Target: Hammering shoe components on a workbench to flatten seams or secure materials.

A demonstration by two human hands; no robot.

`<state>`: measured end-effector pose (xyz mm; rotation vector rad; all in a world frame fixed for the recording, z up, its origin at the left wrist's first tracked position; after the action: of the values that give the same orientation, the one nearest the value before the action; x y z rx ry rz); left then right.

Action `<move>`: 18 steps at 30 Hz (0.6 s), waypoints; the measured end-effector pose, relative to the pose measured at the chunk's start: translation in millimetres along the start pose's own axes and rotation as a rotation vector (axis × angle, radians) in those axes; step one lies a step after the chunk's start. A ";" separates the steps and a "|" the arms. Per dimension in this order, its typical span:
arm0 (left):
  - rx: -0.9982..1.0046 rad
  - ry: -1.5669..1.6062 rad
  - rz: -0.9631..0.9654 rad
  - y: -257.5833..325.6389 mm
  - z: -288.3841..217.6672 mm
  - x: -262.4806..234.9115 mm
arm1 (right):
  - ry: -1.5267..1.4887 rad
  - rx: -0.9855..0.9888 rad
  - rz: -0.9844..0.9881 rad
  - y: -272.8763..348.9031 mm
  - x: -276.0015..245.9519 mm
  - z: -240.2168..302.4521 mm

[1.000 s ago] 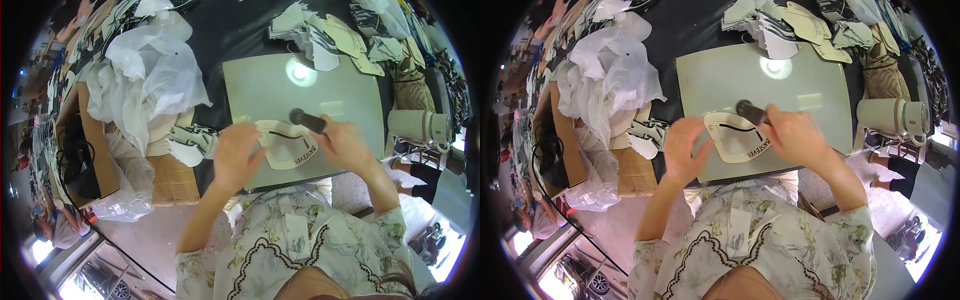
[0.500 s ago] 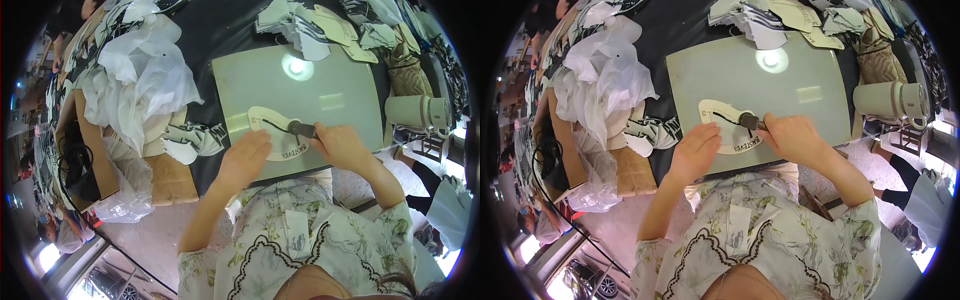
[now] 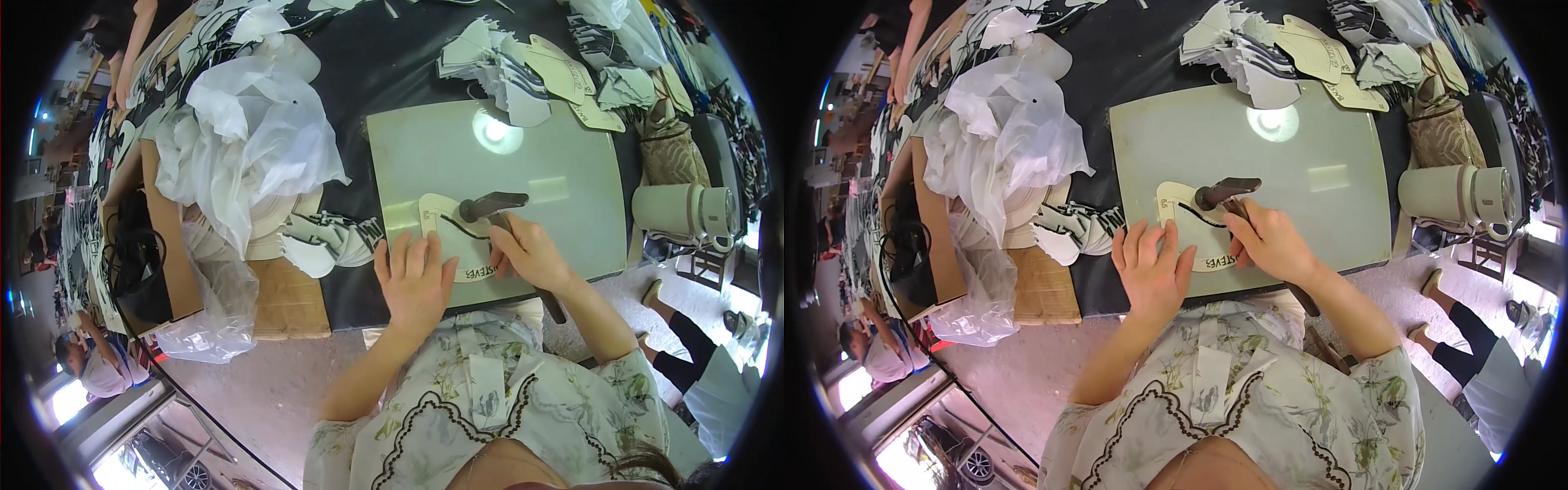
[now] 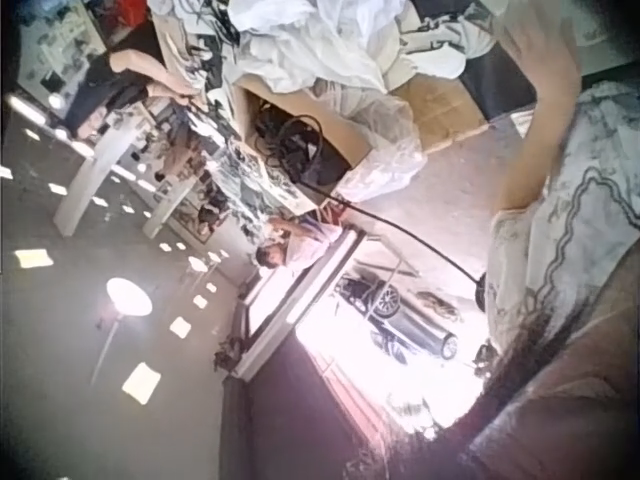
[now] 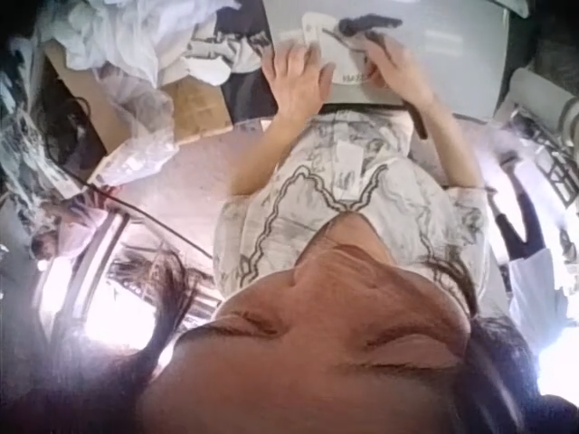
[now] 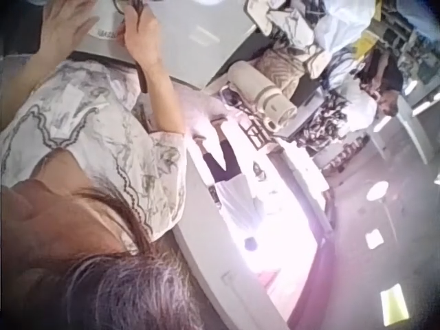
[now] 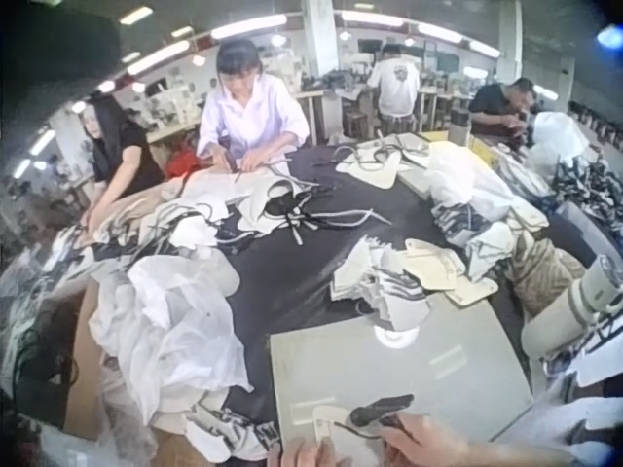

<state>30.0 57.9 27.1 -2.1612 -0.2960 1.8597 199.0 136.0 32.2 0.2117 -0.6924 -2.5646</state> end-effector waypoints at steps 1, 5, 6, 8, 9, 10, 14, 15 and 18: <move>-0.002 -0.006 -0.029 -0.6 -3.2 1.3 | -0.002 0.006 -0.020 1.1 -1.9 -1.3; -0.176 0.295 -0.061 -8.6 4.0 2.4 | 0.043 -0.042 -0.026 0.0 -1.0 0.4; -0.224 0.349 -0.094 -13.0 7.2 2.1 | 0.051 -0.042 -0.027 0.2 -1.0 1.0; -0.244 0.370 -0.081 -17.8 9.3 6.7 | 0.061 -0.038 -0.029 0.9 -2.5 0.1; -0.265 0.391 -0.071 -19.1 10.2 8.8 | 0.044 -0.053 -0.020 1.5 -3.6 0.4; -0.264 0.390 -0.068 -19.8 11.0 9.0 | 0.026 -0.067 -0.007 1.5 -3.4 0.3; -0.250 0.341 -0.043 -22.2 11.6 9.9 | 0.786 -0.442 -0.056 28.6 -13.6 39.3; -0.244 0.326 -0.068 -21.2 11.9 8.2 | 0.788 -0.547 -0.068 39.8 -11.7 48.0; -0.229 0.289 -0.079 -25.4 5.0 9.9 | 0.921 -0.451 -0.018 37.8 -14.0 31.4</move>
<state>27.2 85.5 25.7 -2.4904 -0.5449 1.5083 218.2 127.6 78.8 1.1280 0.2262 -2.1950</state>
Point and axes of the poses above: each hand's wrist, its own y-axis away from the middle knuckle, its own x-axis out of the palm, z = x × y, the point moved 5 cm from there along -y, towards the middle knuckle, and after that the axes turned 14 degrees about -y, right-handed, at the moved point
